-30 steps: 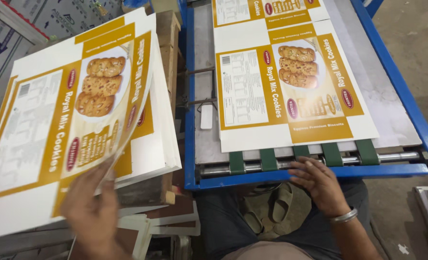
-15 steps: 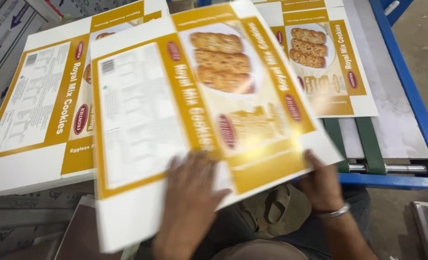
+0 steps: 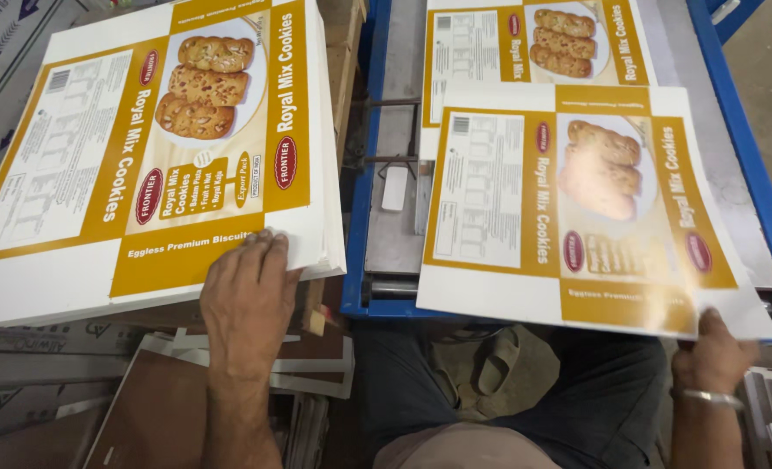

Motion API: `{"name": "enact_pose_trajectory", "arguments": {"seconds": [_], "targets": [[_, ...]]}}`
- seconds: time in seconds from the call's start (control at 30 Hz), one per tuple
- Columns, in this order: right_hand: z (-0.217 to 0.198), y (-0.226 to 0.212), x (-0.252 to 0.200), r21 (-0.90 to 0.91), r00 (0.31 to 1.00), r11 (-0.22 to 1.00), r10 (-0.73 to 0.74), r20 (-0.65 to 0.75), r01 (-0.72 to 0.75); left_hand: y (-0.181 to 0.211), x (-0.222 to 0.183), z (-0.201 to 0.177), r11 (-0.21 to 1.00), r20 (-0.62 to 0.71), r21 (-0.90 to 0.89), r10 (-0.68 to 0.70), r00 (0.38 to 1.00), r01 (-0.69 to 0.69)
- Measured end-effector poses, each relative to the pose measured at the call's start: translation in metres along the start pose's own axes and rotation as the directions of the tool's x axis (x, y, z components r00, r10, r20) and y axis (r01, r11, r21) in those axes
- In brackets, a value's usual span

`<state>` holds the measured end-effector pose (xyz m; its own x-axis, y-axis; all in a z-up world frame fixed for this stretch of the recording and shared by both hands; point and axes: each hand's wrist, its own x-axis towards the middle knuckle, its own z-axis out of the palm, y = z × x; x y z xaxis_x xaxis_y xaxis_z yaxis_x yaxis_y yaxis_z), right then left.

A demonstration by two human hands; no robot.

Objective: The person sorts printed cookie box flats by hand, picking them up from a pile and placing them onto a conveyor belt system.

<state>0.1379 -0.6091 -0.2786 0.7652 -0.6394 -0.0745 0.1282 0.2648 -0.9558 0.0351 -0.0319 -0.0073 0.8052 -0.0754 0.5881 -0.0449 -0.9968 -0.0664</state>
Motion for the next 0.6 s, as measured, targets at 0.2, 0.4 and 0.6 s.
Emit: {"name": "enact_pose_trajectory", "arguments": {"seconds": [0.2, 0.4, 0.6], "targets": [[-0.064, -0.012, -0.062, -0.083, 0.998, 0.997, 0.009, 0.059, -0.004, -0.006, -0.007, -0.006, 0.999, -0.012, -0.027, -0.047, 0.999, 0.047], [-0.078, -0.024, -0.102, -0.115, 0.997, 0.991, 0.074, 0.013, -0.072, -0.010, -0.008, -0.006, 0.997, 0.012, -0.033, -0.076, 0.997, 0.076], [-0.031, -0.040, -0.076, -0.054, 0.998, 0.997, 0.053, 0.025, -0.052, -0.014, -0.007, -0.008, 0.995, 0.021, -0.031, -0.094, 0.995, 0.095]]}}
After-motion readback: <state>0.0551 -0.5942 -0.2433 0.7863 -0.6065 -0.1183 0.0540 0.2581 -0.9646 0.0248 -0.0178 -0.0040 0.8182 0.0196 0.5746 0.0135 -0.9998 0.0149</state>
